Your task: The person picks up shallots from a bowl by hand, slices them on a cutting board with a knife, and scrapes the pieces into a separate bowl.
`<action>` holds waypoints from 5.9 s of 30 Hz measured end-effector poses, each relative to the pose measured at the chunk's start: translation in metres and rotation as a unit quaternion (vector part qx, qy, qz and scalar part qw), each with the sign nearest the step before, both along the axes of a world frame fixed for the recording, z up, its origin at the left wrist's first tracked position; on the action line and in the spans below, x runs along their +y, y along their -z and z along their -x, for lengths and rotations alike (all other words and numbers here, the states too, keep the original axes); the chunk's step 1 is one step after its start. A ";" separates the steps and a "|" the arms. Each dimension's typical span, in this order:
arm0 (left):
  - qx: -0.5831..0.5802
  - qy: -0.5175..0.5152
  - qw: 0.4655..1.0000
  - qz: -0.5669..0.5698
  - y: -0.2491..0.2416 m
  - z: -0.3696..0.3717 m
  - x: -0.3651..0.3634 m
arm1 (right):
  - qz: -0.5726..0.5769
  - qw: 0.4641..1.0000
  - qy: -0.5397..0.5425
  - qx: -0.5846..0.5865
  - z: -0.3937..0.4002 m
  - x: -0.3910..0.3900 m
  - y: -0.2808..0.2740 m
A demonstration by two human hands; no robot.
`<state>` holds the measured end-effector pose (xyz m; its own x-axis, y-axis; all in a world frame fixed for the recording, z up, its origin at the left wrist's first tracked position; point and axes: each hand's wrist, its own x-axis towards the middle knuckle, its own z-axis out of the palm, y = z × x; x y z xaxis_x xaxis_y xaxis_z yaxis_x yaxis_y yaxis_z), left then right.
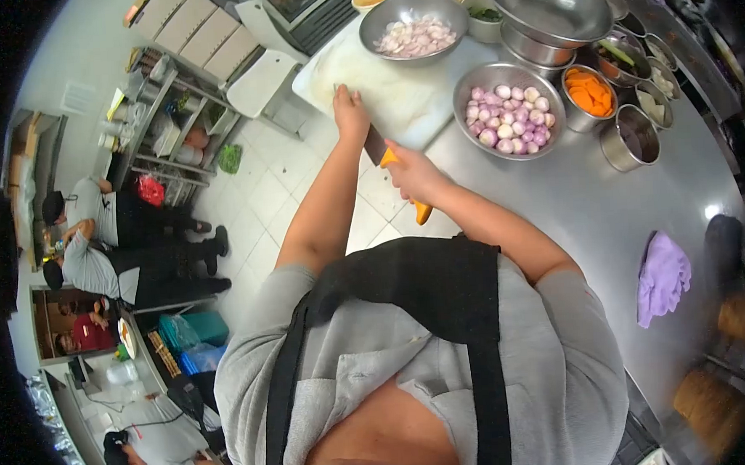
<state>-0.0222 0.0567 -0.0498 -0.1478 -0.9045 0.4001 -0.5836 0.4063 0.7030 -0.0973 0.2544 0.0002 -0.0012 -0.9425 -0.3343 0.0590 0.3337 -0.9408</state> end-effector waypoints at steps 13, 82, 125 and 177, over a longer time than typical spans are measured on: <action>0.094 0.145 0.973 0.154 -0.148 0.131 -0.051 | 0.108 0.989 0.102 0.019 0.088 0.093 -0.109; -0.263 0.127 0.955 -0.051 -0.050 -0.026 0.005 | 0.099 0.857 -0.088 0.499 0.030 0.067 -0.047; -0.280 0.127 0.949 -0.063 -0.042 -0.025 -0.009 | 0.088 0.863 -0.097 0.487 0.024 0.038 -0.035; -0.307 0.087 0.944 -0.082 -0.041 -0.022 -0.013 | 0.087 0.852 -0.097 0.507 0.012 0.061 -0.058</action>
